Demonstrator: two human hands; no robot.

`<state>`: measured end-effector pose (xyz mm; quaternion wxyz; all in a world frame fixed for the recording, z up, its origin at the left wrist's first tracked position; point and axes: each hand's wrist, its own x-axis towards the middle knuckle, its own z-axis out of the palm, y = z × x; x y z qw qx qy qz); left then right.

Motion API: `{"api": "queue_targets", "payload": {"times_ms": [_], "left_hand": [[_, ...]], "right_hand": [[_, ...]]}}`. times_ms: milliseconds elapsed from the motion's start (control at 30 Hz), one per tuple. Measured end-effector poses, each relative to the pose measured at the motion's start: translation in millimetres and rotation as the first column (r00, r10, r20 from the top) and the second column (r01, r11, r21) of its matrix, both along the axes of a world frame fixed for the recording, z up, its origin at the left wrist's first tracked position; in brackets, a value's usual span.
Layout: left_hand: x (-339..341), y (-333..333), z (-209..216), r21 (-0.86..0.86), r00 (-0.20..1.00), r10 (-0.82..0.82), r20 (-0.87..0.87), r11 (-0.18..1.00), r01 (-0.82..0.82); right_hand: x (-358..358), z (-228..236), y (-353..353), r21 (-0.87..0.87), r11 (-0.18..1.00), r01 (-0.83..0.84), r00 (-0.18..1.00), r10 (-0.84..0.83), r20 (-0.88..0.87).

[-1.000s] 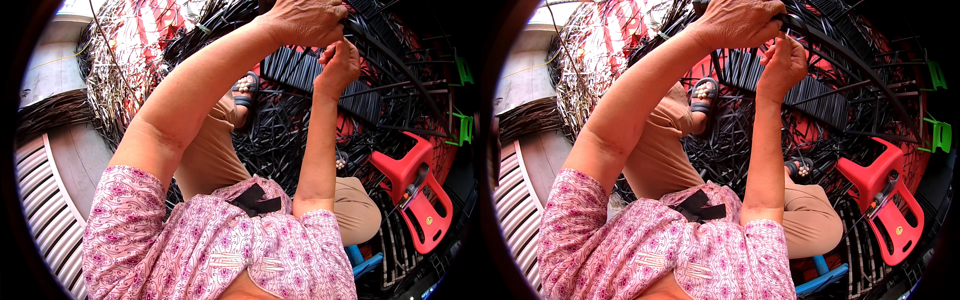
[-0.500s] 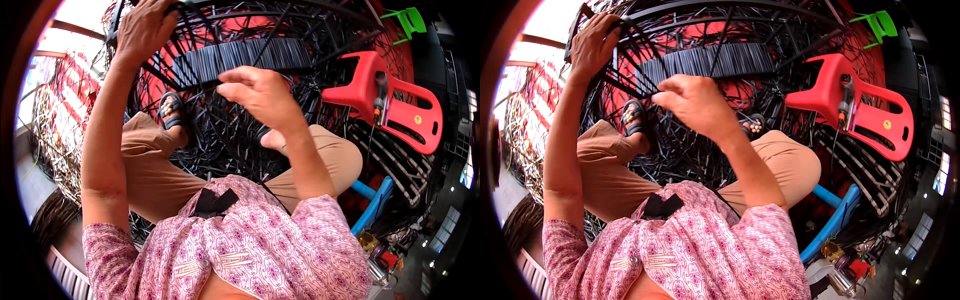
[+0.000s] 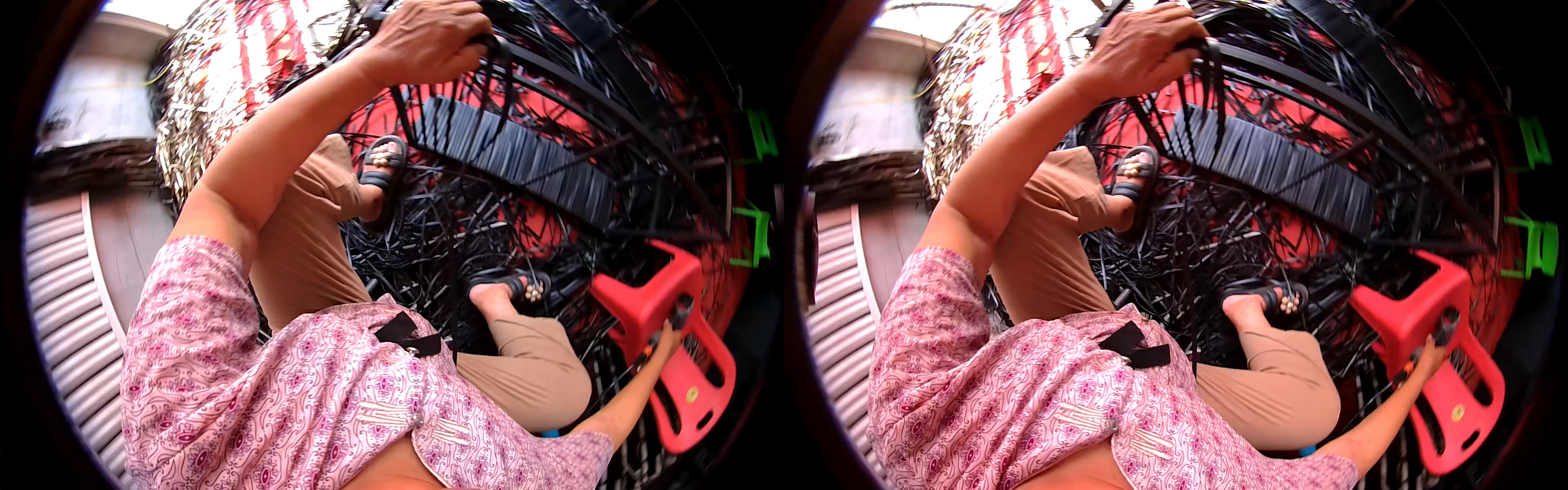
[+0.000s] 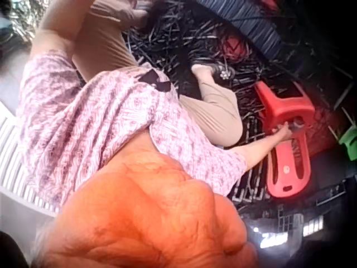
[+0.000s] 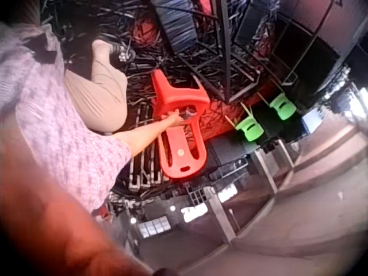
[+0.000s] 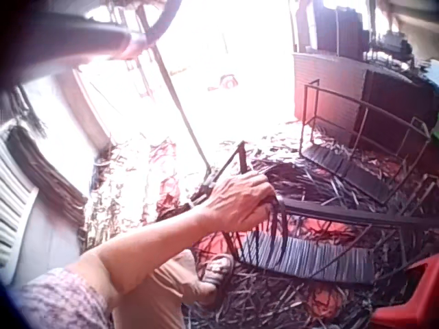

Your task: The person sits on the floor and weaves black plastic strips into a circular basket frame. They use a staple gun to secure the strips and pliers to trim excess material. The person repeatedly threads strips through the frame and staples them in place.

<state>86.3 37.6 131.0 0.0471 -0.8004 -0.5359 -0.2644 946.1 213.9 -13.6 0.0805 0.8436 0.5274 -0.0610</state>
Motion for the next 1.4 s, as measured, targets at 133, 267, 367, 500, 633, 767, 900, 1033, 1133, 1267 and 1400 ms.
{"api": "queue_targets", "payload": {"times_ms": [133,267,367,500,633,767,900,1033,1133,1267,1400], "left_hand": [[-11.2,-30.3,10.4,-0.047,0.992,0.117,-0.045,0.992,-0.119],[-15.9,-27.5,-2.7,0.029,0.991,0.122,-0.053,0.992,-0.121],[-15.0,-24.3,-8.7,0.088,0.988,0.124,-0.095,0.989,-0.116],[-19.6,-29.6,-8.7,0.106,0.983,0.147,-0.108,0.985,-0.135],[-18.5,-26.1,-11.1,0.160,0.990,0.119,-0.074,0.981,-0.106],[-19.5,-25.9,-13.5,0.151,0.989,0.133,-0.069,0.981,-0.122],[-20.7,-30.0,-13.6,0.141,0.985,0.162,-0.051,0.978,-0.154],[-19.3,-27.4,-14.8,0.150,0.990,0.143,-0.017,0.979,-0.139],[-20.2,-24.7,-13.7,0.128,0.985,0.165,-0.044,0.979,-0.159],[-21.2,-24.1,-15.4,0.138,0.987,0.159,-0.008,0.978,-0.156],[-20.5,-25.4,-14.8,0.135,0.989,0.149,0.024,0.979,-0.151]], "right_hand": [[-1.5,-42.9,39.1,0.135,0.983,-0.128,0.992,0.127,0.010],[44.8,-26.2,32.4,0.216,0.976,-0.002,0.960,0.062,-0.272],[-6.6,-17.6,15.5,0.237,0.970,0.045,0.895,0.066,-0.441],[-122.7,39.7,-43.7,0.425,0.899,0.106,0.791,0.182,-0.583],[-247.0,128.8,-119.7,0.569,0.822,0.011,0.509,0.485,-0.711],[-387.5,185.3,-202.9,0.796,0.585,-0.152,0.445,0.760,-0.474],[-489.0,211.2,-238.5,0.712,0.566,-0.416,0.144,0.814,-0.563],[-545.6,176.4,-236.7,0.663,0.065,-0.746,-0.026,0.992,-0.127],[-559.0,165.4,-234.5,0.639,0.030,-0.769,-0.044,0.994,-0.100],[-587.6,168.1,-214.9,0.657,-0.158,-0.737,-0.099,0.987,0.126],[-584.1,147.6,-198.9,0.643,-0.131,-0.755,-0.080,0.991,0.108]]}}
